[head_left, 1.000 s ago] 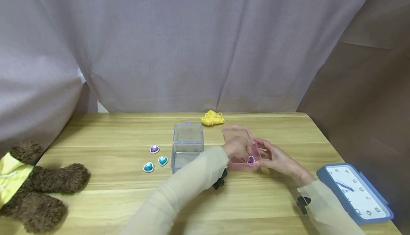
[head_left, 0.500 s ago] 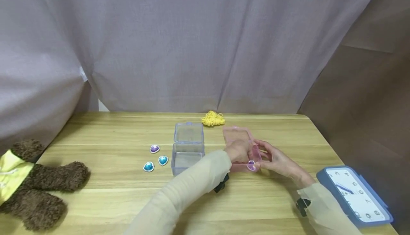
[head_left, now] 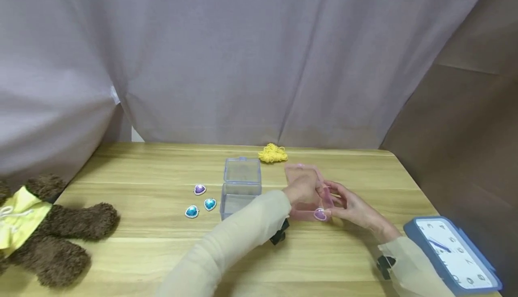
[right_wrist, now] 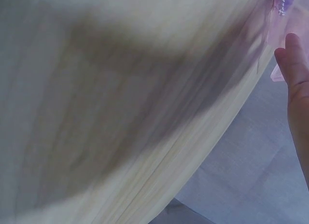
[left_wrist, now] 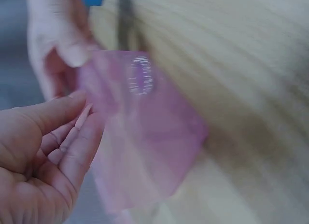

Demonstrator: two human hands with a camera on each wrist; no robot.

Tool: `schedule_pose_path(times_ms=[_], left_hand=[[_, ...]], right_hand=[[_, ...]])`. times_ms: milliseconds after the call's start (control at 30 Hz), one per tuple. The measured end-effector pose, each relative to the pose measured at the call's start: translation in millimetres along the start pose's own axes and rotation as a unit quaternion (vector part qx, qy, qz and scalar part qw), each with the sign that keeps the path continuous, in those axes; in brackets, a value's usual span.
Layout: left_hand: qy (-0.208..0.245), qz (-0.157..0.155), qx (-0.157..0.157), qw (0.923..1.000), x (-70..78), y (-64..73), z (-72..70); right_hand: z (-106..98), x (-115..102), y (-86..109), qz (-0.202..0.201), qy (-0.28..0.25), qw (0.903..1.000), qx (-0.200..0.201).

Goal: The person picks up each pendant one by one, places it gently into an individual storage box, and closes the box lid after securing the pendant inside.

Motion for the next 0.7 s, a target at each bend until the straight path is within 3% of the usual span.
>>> schedule_pose_path(times_ms=[100, 200, 267, 333, 433, 533, 600, 700], left_hand=[[0.036, 0.022, 0.008, 0.9991, 4.9, 8.2, -19.1], [0.098, 0.043, -0.005, 0.9942, 4.5, 21.2, -43.2], [0.164, 0.049, -0.010, 0.9852, -1.8, 31.9, -62.6], [0.233, 0.051, -0.009, 0.9710, -14.8, 44.6, -84.5], [0.277, 0.034, 0.021, 0.9601, -51.4, 65.0, -119.2], [0.278, 0.002, 0.061, 0.9586, -103.8, 86.2, -146.6], [0.272, -0.022, 0.083, 0.9584, -141.6, 99.7, -156.5], [0.249, -0.056, 0.096, 0.9622, -192.1, 117.1, -158.0]], right_hand=[[-0.8, 1.7, 0.5, 0.007, 0.003, 1.0000, 0.004], [-0.8, 2.8, -0.2, 0.011, 0.009, 0.9999, 0.007], [-1.2, 3.1, -0.2, 0.011, 0.013, 0.9998, 0.010], [-2.0, 3.6, -0.1, 0.015, 0.020, 0.9996, 0.015], [-3.3, 3.0, -0.1, 0.010, 0.020, 0.9996, 0.018], [-4.6, 2.9, 0.8, 0.008, 0.012, 0.9997, 0.020], [-5.0, 2.6, 1.4, 0.005, 0.009, 0.9997, 0.020], [-5.5, 2.8, 2.1, 0.002, 0.011, 0.9998, 0.019]])
Point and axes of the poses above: each hand's wrist, its own y-axis away from the middle knuckle, its own z-axis out of the palm, x = y × z, the point moved 9 cm from there along -y, towards the middle knuckle, and after that the axes turned 1 degree about -x, right-handed, at the moved point
